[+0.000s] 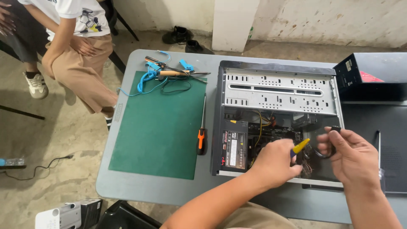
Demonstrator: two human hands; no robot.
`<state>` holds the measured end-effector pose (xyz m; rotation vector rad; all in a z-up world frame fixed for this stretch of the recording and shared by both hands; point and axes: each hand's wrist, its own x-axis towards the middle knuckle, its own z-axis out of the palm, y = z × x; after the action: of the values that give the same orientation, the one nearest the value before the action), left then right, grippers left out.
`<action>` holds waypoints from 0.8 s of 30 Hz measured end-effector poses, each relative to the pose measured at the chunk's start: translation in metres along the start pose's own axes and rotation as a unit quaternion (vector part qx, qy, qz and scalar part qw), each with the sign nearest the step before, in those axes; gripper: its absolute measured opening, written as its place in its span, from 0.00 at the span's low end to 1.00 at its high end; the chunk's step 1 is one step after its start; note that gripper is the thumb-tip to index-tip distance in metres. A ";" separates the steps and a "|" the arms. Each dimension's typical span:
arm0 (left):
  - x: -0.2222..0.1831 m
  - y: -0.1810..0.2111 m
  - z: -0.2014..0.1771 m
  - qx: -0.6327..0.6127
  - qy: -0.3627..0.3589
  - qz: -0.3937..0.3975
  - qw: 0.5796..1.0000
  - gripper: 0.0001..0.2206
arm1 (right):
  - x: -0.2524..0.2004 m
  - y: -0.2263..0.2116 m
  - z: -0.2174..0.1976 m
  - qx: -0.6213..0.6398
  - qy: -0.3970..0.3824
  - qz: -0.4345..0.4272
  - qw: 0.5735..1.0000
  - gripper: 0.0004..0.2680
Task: Cleaning internal components and reassembling a computer case using a brush and screwdriver
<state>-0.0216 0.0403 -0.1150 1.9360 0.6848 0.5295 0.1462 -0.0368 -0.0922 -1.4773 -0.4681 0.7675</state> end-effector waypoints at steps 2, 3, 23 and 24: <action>-0.001 0.014 -0.017 0.086 -0.119 -0.093 0.985 0.08 | 0.005 0.009 -0.007 -0.037 0.029 -0.019 0.999 0.05; -0.002 0.013 -0.014 0.085 -0.120 -0.093 0.985 0.08 | 0.013 0.018 -0.011 -0.038 0.030 -0.018 0.999 0.05; -0.012 -0.074 0.036 -0.101 -0.168 0.087 0.977 0.15 | 0.126 0.059 -0.018 -0.794 -0.143 0.121 0.578 0.11; -0.011 -0.068 0.029 -0.102 -0.170 0.089 0.976 0.15 | 0.138 0.076 -0.030 -0.795 -0.141 0.122 0.578 0.11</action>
<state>-0.0276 0.0381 -0.1894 1.8401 0.2307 0.3496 0.2490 0.0336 -0.1926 -3.1725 -1.4585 0.7389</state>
